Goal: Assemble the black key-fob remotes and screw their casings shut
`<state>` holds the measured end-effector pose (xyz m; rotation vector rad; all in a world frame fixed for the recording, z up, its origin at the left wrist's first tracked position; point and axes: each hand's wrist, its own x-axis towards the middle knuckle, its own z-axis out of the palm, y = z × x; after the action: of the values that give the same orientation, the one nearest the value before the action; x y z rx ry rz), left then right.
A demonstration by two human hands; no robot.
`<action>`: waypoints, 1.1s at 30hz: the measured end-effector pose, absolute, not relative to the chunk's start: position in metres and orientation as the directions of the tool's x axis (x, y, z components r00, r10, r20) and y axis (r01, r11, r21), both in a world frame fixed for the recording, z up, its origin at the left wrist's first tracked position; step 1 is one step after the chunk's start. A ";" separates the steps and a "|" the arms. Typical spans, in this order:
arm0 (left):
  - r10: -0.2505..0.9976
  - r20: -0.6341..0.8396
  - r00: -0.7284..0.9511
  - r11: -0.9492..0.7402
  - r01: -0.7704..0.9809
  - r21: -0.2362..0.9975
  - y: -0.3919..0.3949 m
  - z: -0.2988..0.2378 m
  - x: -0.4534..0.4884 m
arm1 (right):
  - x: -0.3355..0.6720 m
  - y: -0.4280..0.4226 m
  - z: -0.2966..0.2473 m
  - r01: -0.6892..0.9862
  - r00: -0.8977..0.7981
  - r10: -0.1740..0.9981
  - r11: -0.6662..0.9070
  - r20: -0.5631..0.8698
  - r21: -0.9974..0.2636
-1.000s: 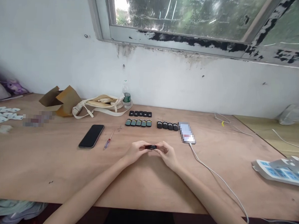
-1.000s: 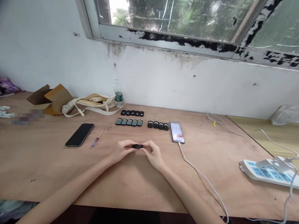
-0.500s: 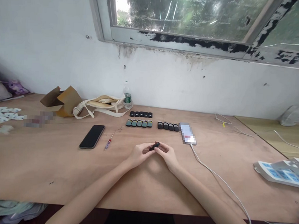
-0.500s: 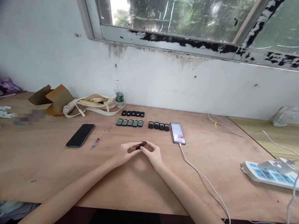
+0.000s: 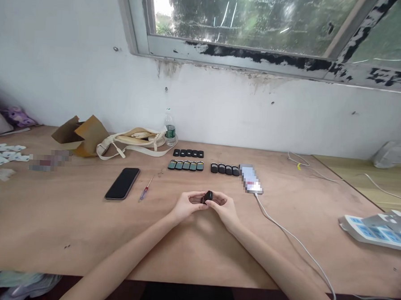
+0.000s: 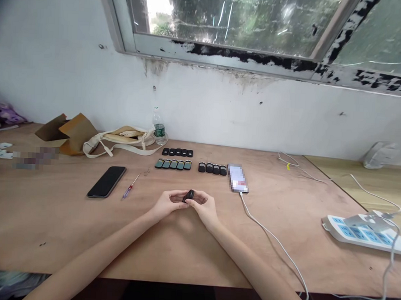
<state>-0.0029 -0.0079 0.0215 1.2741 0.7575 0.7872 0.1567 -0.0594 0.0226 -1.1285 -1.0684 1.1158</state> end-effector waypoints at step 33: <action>0.742 -0.066 0.667 0.236 -0.168 0.957 -0.010 0.022 -0.012 | 0.163 -0.073 0.029 0.362 -0.114 0.876 0.476 0.469 -0.802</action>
<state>-0.0117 -0.0097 0.0216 1.1757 0.5883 0.6758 0.1629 -0.0727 0.0287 -1.0696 -1.6951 0.6253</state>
